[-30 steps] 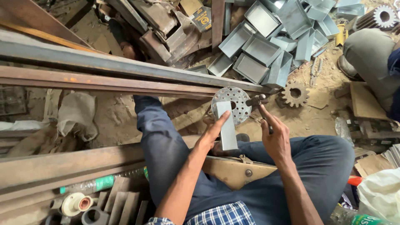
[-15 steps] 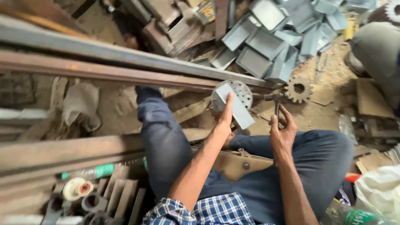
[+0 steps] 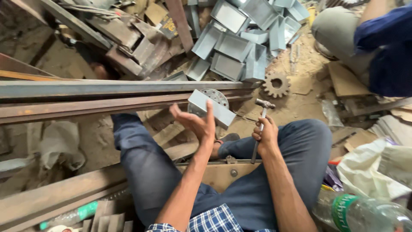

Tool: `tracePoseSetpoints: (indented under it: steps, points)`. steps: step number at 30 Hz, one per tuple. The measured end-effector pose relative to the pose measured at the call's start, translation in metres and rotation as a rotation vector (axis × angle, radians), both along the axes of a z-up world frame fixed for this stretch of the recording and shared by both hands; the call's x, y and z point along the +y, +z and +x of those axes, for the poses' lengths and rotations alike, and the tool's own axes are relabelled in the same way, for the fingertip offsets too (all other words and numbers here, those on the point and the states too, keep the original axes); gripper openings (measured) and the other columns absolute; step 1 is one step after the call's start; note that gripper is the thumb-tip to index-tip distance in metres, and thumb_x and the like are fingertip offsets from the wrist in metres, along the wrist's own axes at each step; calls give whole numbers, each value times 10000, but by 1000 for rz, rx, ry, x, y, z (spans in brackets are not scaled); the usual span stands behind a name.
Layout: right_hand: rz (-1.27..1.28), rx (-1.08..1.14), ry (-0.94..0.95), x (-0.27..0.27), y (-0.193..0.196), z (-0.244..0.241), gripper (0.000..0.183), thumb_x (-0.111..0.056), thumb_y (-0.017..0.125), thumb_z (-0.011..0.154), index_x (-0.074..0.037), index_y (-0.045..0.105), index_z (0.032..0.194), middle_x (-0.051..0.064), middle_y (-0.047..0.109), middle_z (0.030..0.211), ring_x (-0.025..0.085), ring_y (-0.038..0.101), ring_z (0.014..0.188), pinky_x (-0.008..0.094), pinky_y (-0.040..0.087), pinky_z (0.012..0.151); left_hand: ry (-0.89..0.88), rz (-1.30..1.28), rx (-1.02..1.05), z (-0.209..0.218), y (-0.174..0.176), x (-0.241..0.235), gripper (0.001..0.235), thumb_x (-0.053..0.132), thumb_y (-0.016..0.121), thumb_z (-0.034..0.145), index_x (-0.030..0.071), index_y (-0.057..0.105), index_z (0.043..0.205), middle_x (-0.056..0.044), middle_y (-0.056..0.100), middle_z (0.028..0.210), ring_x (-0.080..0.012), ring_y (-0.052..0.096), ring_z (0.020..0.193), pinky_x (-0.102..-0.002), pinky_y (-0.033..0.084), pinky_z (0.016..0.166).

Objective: The person assembles a metal component by using a hammer to fit a metal box onto a circular metal plate and then uses a screwdriver to tighten screws.

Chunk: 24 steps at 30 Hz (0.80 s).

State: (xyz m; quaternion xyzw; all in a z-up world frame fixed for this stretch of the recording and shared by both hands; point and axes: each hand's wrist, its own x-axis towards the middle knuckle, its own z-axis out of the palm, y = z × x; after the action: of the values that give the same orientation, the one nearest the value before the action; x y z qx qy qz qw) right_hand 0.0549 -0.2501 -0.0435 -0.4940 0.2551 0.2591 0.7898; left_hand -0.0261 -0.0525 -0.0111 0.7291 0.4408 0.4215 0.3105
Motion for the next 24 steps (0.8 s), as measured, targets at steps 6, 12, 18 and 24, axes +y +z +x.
tracePoseSetpoints:
  steps: [6,12,18,24]
  points:
    - [48,23,-17,6,-13,9,248,-103,557,957,-120,563,1205,20,501,783,62,338,459,224,261,390,-1033,479,189,3,53,34,1315,726,830,545,45,263,1517,-244,304,1533,-472,245,1456,-631,165,1203]
    - [0,25,9,14,-3,12,297,-124,561,961,-131,562,1258,13,515,785,54,340,459,218,255,387,-1331,705,751,21,53,57,1048,78,872,613,175,406,1546,-36,649,1293,-261,588,1257,-455,365,1242]
    - [-73,-42,80,17,18,8,394,-142,568,972,-146,552,1366,1,518,769,42,342,465,216,244,389,-1166,333,844,30,63,63,865,28,873,693,146,459,1443,-149,700,1004,-313,673,958,-472,461,949]
    - [-269,-228,198,28,22,-6,458,-146,586,985,-125,538,1439,10,555,788,45,390,478,230,293,399,-910,-26,918,37,33,55,959,348,962,662,55,361,1349,-242,749,1024,-393,707,1005,-591,386,1057]
